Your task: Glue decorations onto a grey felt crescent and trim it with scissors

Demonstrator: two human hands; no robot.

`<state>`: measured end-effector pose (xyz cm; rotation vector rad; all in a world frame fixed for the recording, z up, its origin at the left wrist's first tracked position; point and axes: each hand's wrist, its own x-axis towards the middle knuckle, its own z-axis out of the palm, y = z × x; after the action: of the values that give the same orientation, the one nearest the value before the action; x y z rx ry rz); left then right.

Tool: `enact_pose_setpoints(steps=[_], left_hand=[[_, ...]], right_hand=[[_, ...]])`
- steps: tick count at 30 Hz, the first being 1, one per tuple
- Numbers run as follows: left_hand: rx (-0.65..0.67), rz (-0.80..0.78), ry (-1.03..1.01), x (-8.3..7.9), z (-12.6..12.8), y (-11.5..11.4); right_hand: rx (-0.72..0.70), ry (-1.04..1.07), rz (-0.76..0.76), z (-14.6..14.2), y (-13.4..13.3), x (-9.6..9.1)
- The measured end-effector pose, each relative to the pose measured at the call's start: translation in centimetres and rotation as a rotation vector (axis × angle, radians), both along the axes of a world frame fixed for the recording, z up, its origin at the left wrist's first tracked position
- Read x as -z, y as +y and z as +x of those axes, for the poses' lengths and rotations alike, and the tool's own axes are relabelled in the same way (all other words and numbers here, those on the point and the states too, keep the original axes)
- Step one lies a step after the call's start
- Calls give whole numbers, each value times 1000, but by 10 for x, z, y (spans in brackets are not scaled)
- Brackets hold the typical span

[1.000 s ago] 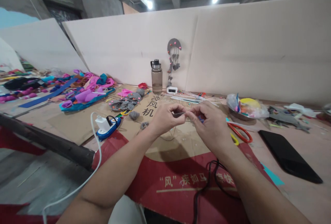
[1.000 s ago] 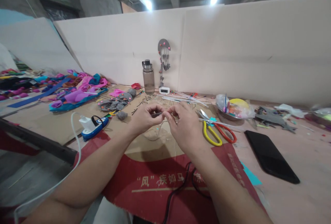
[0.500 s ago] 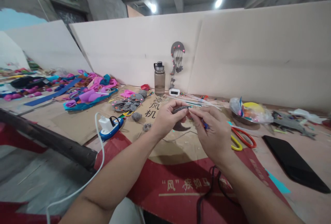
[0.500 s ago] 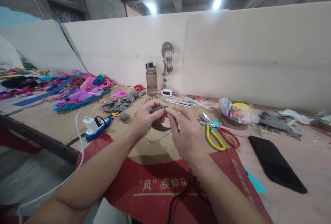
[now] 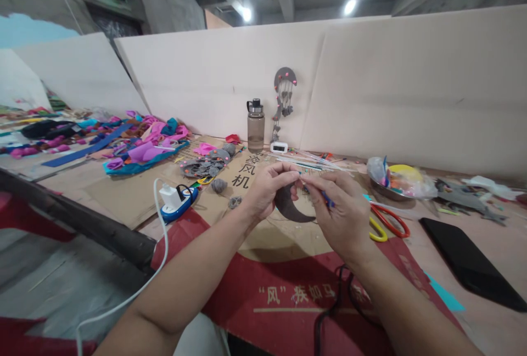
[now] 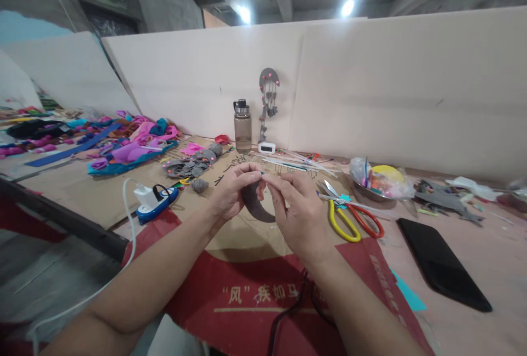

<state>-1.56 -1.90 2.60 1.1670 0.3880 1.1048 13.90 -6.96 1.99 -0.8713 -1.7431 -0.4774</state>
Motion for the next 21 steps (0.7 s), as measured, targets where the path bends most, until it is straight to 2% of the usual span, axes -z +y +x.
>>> enact_pose_setpoints(steps=[7, 13, 18, 21], left_hand=[[-75, 83, 93, 1, -2, 0], [-250, 352, 395, 0, -4, -4], [-456, 651, 487, 2, 0, -5], [-529, 661, 494, 3, 1, -6]], right_hand=[[8, 117, -144, 0, -2, -6], [88, 131, -221, 4, 0, -9], [67, 106, -252, 1, -3, -10], [68, 70, -193, -2, -5, -10]])
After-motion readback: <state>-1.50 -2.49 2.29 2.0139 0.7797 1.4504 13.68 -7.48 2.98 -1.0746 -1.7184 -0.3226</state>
